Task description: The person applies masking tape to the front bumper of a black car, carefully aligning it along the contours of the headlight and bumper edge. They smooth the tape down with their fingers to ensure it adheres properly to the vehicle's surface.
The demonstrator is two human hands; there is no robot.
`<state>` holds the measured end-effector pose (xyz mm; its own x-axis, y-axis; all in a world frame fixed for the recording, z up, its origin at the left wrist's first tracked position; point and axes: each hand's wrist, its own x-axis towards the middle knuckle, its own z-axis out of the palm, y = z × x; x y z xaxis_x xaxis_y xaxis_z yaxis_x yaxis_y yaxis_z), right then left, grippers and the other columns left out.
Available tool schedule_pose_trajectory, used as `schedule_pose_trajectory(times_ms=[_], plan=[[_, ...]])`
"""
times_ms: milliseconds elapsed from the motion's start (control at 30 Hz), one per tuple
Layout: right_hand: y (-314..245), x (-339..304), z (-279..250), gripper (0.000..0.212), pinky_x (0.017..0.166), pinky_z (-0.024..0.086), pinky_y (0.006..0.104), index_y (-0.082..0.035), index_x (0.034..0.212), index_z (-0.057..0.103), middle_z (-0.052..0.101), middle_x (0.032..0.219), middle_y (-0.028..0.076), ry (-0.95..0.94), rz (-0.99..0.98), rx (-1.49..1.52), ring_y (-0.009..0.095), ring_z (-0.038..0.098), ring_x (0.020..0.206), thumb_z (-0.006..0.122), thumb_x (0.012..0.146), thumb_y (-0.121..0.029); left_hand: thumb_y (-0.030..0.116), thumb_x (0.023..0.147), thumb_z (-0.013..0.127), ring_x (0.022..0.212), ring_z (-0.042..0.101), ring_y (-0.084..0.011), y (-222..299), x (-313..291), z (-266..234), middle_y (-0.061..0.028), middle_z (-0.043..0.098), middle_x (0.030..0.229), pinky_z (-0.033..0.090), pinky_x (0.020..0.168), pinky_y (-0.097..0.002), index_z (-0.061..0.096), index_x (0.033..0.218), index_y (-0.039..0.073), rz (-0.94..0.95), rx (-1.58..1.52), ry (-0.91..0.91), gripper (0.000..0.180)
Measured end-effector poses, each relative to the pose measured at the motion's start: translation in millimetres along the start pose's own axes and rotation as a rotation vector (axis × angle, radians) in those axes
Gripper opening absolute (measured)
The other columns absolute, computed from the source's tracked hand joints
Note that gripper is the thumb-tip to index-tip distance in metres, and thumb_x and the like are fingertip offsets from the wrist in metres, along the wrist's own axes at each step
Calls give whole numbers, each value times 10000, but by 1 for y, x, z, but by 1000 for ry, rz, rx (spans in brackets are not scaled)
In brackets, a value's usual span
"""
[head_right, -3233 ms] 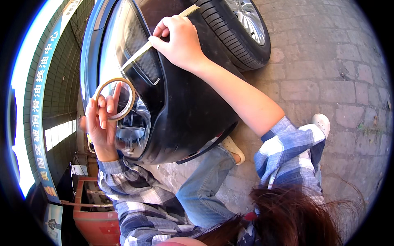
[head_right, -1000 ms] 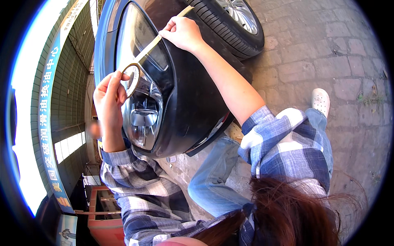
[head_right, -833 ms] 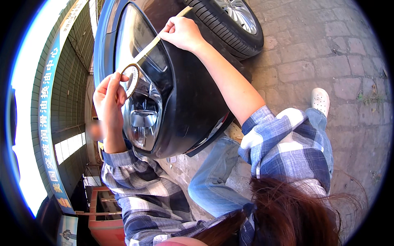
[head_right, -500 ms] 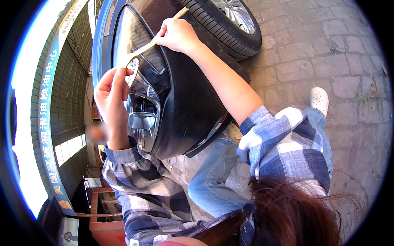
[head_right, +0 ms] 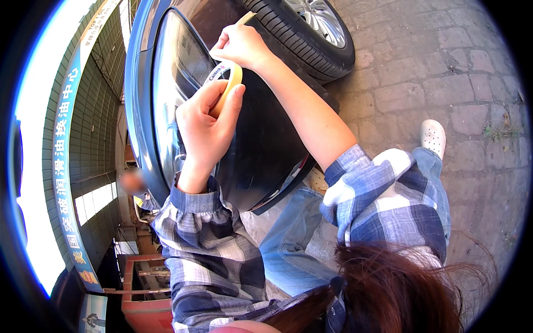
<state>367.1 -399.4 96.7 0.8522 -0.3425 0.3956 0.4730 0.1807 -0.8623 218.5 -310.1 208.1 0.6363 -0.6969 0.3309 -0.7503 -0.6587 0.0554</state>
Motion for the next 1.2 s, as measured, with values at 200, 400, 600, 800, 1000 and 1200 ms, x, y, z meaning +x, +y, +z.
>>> schedule_pose_trajectory(times_ms=[200, 400, 600, 800, 1000, 1200], plan=[[-1, 4, -5, 273, 753, 563, 339, -56, 802, 732, 732, 806, 106, -3, -10, -136, 226, 712, 766, 823, 703, -293, 144, 871, 758, 533, 559, -153, -5, -2, -18, -84, 608, 646, 432, 525, -293, 690, 911, 7, -87, -82, 69, 158], [-10, 7, -10, 272, 776, 563, 346, -62, 827, 735, 732, 825, 101, -70, -90, -271, 243, 715, 797, 816, 736, -306, 186, 994, 629, 510, 355, 20, -19, -3, -52, 86, 460, 574, 203, 487, -181, 724, 940, -12, -308, -226, 218, 227], [-26, 4, -19, 224, 688, 550, 329, -52, 828, 684, 709, 762, 90, -179, -402, -524, 225, 699, 713, 777, 820, -256, 178, 980, 657, 497, 379, 24, -32, -17, -57, 101, 462, 570, 235, 467, -178, 718, 952, -36, -328, -241, 243, 225], [-23, 6, -6, 219, 652, 528, 377, -95, 810, 612, 654, 710, 78, -181, -769, -680, 281, 673, 707, 718, 866, -278, 169, 981, 654, 488, 378, 24, -42, -35, -58, 99, 467, 567, 239, 463, -177, 719, 954, -30, -291, -263, 289, 211], [-15, -2, -7, 194, 652, 524, 374, -79, 815, 599, 649, 727, 83, -169, -656, -558, 278, 670, 710, 716, 862, -226, 160, 984, 645, 483, 397, 18, -35, -42, -51, 89, 481, 563, 241, 464, -179, 719, 973, -27, -295, -269, 251, 201], [-17, 0, 3, 141, 659, 525, 366, -46, 825, 603, 644, 739, 93, -156, -670, -531, 265, 664, 717, 701, 848, -144, 155, 982, 647, 490, 418, 9, -34, -45, -54, 69, 507, 570, 251, 468, -183, 712, 979, -27, -293, -238, 201, 193]])
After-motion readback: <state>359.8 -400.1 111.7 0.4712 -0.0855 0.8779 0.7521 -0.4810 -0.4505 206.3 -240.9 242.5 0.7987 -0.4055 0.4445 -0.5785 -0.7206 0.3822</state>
